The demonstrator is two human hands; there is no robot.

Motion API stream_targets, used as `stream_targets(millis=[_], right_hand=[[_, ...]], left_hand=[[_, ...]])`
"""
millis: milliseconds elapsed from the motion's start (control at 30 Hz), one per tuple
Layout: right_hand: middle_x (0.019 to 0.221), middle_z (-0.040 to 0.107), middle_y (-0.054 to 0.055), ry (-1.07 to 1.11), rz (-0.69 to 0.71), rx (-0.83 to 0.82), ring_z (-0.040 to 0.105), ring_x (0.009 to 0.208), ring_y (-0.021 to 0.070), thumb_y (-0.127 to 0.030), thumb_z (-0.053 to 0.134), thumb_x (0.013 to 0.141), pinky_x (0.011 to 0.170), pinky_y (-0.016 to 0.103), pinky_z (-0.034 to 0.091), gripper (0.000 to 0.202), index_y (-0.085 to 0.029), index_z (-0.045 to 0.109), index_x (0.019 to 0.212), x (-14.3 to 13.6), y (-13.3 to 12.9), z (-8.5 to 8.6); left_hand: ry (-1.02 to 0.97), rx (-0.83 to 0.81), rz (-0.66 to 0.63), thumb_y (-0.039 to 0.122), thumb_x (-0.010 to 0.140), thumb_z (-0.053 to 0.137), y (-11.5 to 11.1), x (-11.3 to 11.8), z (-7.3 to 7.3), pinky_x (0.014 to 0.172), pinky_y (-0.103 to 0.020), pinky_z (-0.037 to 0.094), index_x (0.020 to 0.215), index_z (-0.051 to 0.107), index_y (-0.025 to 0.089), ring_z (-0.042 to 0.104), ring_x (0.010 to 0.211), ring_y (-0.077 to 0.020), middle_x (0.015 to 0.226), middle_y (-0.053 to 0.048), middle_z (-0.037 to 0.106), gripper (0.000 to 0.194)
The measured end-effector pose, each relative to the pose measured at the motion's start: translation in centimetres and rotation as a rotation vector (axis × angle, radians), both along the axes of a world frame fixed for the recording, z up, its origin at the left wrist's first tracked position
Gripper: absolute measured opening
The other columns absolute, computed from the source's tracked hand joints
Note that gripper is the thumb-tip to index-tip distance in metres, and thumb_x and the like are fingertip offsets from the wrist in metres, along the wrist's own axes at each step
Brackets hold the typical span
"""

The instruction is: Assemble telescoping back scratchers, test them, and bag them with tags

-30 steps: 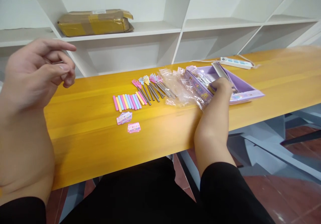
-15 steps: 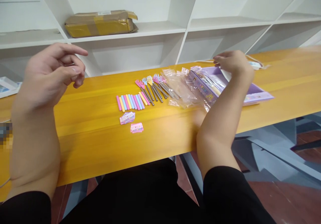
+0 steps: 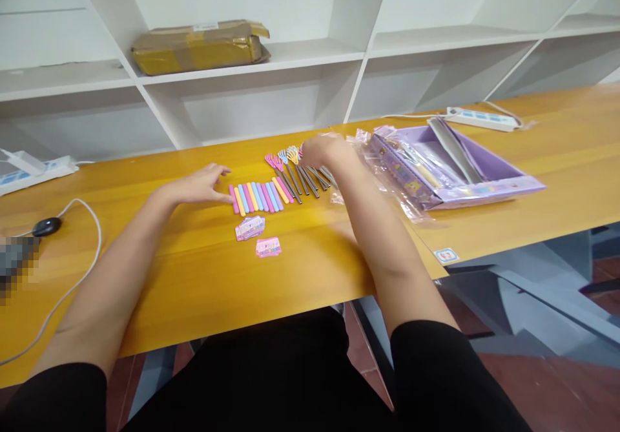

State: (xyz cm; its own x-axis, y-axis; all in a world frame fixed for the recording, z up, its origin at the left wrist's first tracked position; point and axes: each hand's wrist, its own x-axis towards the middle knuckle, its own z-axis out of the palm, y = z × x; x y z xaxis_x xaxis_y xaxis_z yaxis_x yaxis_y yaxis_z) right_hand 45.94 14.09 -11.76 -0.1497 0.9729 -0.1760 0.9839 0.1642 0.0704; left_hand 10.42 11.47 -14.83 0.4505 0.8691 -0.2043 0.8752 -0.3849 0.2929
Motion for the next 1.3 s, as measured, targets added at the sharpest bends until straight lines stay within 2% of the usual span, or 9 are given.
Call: stream_targets(millis=[100, 200, 367, 600, 867, 1000, 1133, 1233, 1300], right_hand=[[0.137, 0.082, 0.027, -0.099, -0.006, -0.027, 0.078, 0.127, 0.0401, -0.031, 0.065, 0.113, 0.104, 0.044, 0.059, 0.037, -0.010, 0.087, 0.134, -1.1, 1.1, -1.9], [0.137, 0.082, 0.026, -0.064, 0.040, -0.027, 0.078, 0.126, 0.0381, -0.033, 0.061, 0.115, 0.102, 0.040, 0.057, 0.040, -0.009, 0.086, 0.136, -1.6, 1.3, -2.6], [0.129, 0.085, 0.019, 0.002, 0.115, -0.015, 0.079, 0.116, 0.0345, -0.048, 0.057, 0.117, 0.093, 0.037, 0.056, 0.045, -0.017, 0.085, 0.134, -3.2, 0.2, -2.7], [0.111, 0.086, 0.022, -0.039, 0.142, -0.101, 0.081, 0.108, 0.0351, -0.043, 0.063, 0.114, 0.090, 0.037, 0.056, 0.044, -0.011, 0.088, 0.129, -4.7, 0.2, -3.9], [0.122, 0.085, 0.026, -0.049, 0.139, -0.146, 0.080, 0.111, 0.0368, -0.049, 0.052, 0.120, 0.094, 0.040, 0.057, 0.056, -0.008, 0.089, 0.124, -4.2, 1.6, -5.1], [0.132, 0.083, 0.030, -0.049, 0.117, -0.127, 0.080, 0.120, 0.0398, -0.045, 0.052, 0.118, 0.099, 0.042, 0.058, 0.056, -0.004, 0.088, 0.132, -4.1, 2.2, -5.9], [0.130, 0.083, 0.030, -0.038, 0.090, -0.100, 0.079, 0.122, 0.0405, -0.050, 0.055, 0.116, 0.099, 0.040, 0.059, 0.060, -0.003, 0.085, 0.138, -4.2, 2.5, -6.5], [0.129, 0.084, 0.028, -0.027, 0.098, -0.087, 0.079, 0.124, 0.0397, -0.055, 0.060, 0.114, 0.100, 0.038, 0.058, 0.061, -0.005, 0.085, 0.138, -4.1, 2.5, -6.6], [0.131, 0.084, 0.028, -0.018, 0.100, -0.086, 0.079, 0.122, 0.0395, -0.057, 0.060, 0.113, 0.097, 0.038, 0.058, 0.062, -0.006, 0.086, 0.136, -3.9, 2.5, -6.6]], left_hand=[[0.087, -0.088, -0.017, 0.088, 0.072, 0.082, 0.3, 0.1, -1.8, 0.141, -0.055, 0.039, 0.186, 0.026, 0.012, 0.036, 0.177, -0.0475, 0.191, -0.030, 0.029, 0.149], [0.128, -0.107, -0.032, 0.091, 0.073, 0.080, 0.3, 0.5, -2.8, 0.144, -0.060, 0.032, 0.189, 0.016, 0.013, 0.021, 0.183, -0.0476, 0.196, -0.028, 0.019, 0.154], [0.175, -0.062, -0.057, 0.095, 0.072, 0.077, 0.0, 1.3, -3.2, 0.142, -0.063, 0.036, 0.188, 0.021, 0.009, 0.028, 0.178, -0.0516, 0.192, -0.031, 0.028, 0.155], [0.210, -0.047, -0.068, 0.091, 0.074, 0.075, -0.2, 1.6, -2.9, 0.138, -0.060, 0.041, 0.187, 0.022, 0.007, 0.038, 0.172, -0.0524, 0.183, -0.034, 0.039, 0.151], [0.210, -0.044, -0.064, 0.084, 0.077, 0.076, -0.9, 2.1, -2.3, 0.134, -0.058, 0.047, 0.185, 0.027, 0.008, 0.046, 0.167, -0.0505, 0.178, -0.032, 0.046, 0.141], [0.187, -0.028, -0.088, 0.074, 0.077, 0.077, -1.0, 2.3, -2.2, 0.135, -0.056, 0.046, 0.184, 0.028, 0.007, 0.045, 0.169, -0.0496, 0.179, -0.032, 0.047, 0.136], [0.173, -0.015, -0.098, 0.065, 0.075, 0.077, -1.0, 2.1, -1.8, 0.139, -0.055, 0.043, 0.183, 0.028, 0.007, 0.043, 0.172, -0.0485, 0.182, -0.030, 0.045, 0.132], [0.154, -0.002, -0.083, 0.061, 0.076, 0.077, -1.2, 1.5, -0.9, 0.138, -0.053, 0.044, 0.185, 0.025, 0.013, 0.042, 0.172, -0.0466, 0.184, -0.027, 0.042, 0.130], [0.130, 0.002, -0.047, 0.057, 0.076, 0.079, -1.3, 1.0, -0.2, 0.132, -0.052, 0.051, 0.186, 0.022, 0.019, 0.053, 0.164, -0.0462, 0.182, -0.025, 0.042, 0.130]])
